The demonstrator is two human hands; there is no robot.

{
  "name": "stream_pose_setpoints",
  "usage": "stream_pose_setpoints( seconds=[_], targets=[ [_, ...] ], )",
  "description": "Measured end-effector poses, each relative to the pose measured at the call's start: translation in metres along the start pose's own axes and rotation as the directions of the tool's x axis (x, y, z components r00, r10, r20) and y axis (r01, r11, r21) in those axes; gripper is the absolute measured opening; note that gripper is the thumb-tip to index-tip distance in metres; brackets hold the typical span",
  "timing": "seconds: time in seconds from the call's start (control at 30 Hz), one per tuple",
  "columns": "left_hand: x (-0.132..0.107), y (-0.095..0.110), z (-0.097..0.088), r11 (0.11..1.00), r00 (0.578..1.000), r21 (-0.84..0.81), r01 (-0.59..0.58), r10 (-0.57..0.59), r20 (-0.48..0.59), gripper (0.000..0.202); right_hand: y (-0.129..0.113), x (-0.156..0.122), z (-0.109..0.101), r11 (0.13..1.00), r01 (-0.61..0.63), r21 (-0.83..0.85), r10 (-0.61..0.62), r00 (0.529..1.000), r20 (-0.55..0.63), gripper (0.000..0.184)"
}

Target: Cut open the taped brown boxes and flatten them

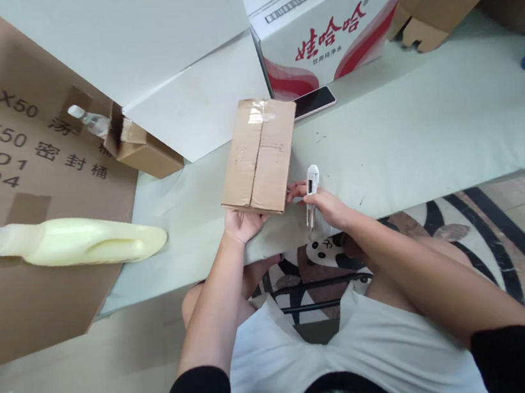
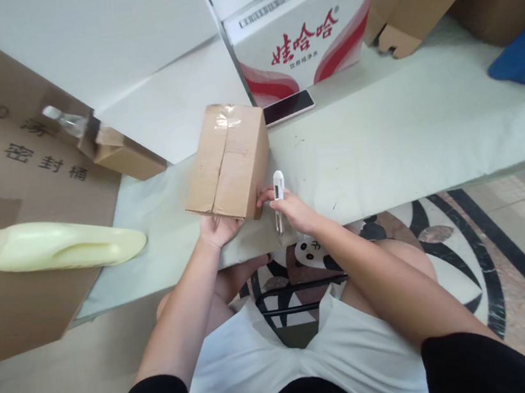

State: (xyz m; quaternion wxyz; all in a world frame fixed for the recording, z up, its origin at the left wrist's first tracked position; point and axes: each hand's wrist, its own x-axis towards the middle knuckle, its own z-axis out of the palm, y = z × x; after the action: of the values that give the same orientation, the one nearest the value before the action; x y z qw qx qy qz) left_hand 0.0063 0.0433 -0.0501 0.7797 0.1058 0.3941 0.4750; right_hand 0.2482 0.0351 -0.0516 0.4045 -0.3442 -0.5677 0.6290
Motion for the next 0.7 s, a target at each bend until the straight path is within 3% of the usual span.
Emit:
stream_pose_setpoints(
  seconds=[0.17,0.3,0.43,0.57,0.63,0.7],
  targets=[
    [0.003,-0.001,-0.001,0.996,0.997,0.088,-0.001,0.008,-0.076,0.032,0.0,0.01,0.004,0.989,0.045,0.139,-0.021,0.985,-0.173,0.033],
    [0.003,-0.005,0.001,0.984,0.994,0.177,-0.01,0.029,-0.102,0.022,-0.005,0.011,0.012,0.938,-0.021,0.345,0.092,0.977,-0.192,0.033],
    [-0.005,-0.003,-0.003,0.916,0.963,0.354,-0.187,0.243,-0.118,0.024,-0.01,0.013,0.016,0.866,-0.024,0.499,0.189,0.94,-0.282,0.029],
    [-0.021,0.013,-0.011,0.745,0.847,0.495,-0.447,0.531,-0.036,0.048,-0.011,0.018,0.018,0.839,0.001,0.544,0.221,0.913,-0.342,0.035],
    [-0.03,0.021,-0.015,0.605,0.729,0.49,-0.627,0.678,0.096,0.066,-0.011,0.019,0.018,0.844,-0.006,0.537,0.22,0.916,-0.336,0.037],
    [-0.035,0.025,-0.018,0.452,0.618,0.502,-0.737,0.753,0.228,0.078,-0.01,0.02,0.02,0.848,-0.016,0.529,0.211,0.927,-0.31,0.037]
  ],
)
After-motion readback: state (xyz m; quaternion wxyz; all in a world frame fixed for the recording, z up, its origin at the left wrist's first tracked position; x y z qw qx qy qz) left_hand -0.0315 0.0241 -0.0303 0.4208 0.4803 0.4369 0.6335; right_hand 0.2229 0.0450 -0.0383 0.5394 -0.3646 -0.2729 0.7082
